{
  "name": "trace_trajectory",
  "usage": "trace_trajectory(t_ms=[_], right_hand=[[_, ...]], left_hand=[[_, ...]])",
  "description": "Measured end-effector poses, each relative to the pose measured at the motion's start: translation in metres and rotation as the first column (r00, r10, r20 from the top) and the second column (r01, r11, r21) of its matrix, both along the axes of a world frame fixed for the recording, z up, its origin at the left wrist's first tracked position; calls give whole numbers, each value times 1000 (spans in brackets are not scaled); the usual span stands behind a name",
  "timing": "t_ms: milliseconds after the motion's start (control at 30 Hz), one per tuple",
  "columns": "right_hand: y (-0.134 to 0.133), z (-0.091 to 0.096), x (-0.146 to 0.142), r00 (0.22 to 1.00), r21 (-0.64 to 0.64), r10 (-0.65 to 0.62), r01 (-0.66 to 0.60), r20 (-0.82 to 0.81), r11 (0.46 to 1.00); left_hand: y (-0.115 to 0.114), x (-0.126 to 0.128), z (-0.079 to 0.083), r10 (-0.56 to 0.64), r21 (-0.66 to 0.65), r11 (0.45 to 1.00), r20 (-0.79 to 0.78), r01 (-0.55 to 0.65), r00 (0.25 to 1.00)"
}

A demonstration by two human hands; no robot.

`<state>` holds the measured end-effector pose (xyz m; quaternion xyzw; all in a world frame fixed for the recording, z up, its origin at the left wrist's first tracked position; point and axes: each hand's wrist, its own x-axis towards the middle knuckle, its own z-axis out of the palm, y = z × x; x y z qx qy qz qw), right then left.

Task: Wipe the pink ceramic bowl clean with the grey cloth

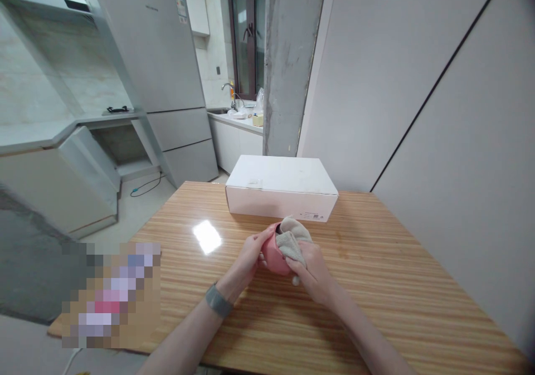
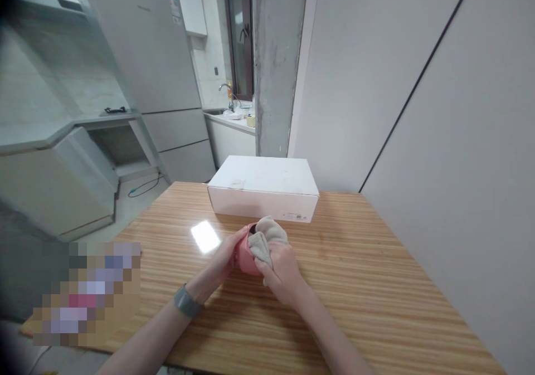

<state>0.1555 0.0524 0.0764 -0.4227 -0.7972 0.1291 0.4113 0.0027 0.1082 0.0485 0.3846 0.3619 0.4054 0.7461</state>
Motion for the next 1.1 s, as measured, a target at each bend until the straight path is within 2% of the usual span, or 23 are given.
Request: trace_trajectory(t_ms=[100, 200, 333, 433, 533, 600, 733, 833, 933, 1033, 1100], right_hand=[[-3, 0, -2, 1000, 27, -4, 4, -4, 1000], [-2, -5, -2, 993, 112, -116, 114, 8, 987], [1, -13, -2, 952, 174, -307, 301, 10, 938], [2, -17, -3, 935, 170, -353, 352, -26, 920], [2, -16, -4, 942, 156, -329, 336, -70, 929], [1, -13, -2, 960, 163, -274, 281, -63, 946], [-1, -4, 4, 995, 174, -104, 101, 8, 980], [-2, -1, 7, 998, 158, -63, 60, 13, 986], [-1, -5, 5, 991, 187, -135, 131, 9, 974], [0, -11, 2, 961, 228, -276, 275, -30, 934], [1, -14, 0, 919, 159, -369, 388, -138, 908]], left_hand=[[1, -2, 0, 2, -6, 1000, -5, -2, 1000], [-4, 0, 3, -24, 25, 999, 38, 23, 999], [-17, 7, 12, -111, 92, 991, 179, 96, 978], [-25, 16, 18, -131, 91, 990, 286, 110, 949], [-27, 20, 19, -112, 77, 993, 322, 92, 940], [-25, 19, 17, -81, 79, 995, 292, 61, 953], [-18, 12, 8, 0, 59, 998, 97, -5, 995], [-15, 10, 5, 54, 31, 998, -1, -54, 999], [-16, 11, 7, 36, -2, 999, 17, -36, 999], [-18, 12, 9, -61, 24, 998, 142, 58, 988], [-20, 14, 9, -131, 95, 989, 246, 110, 960]])
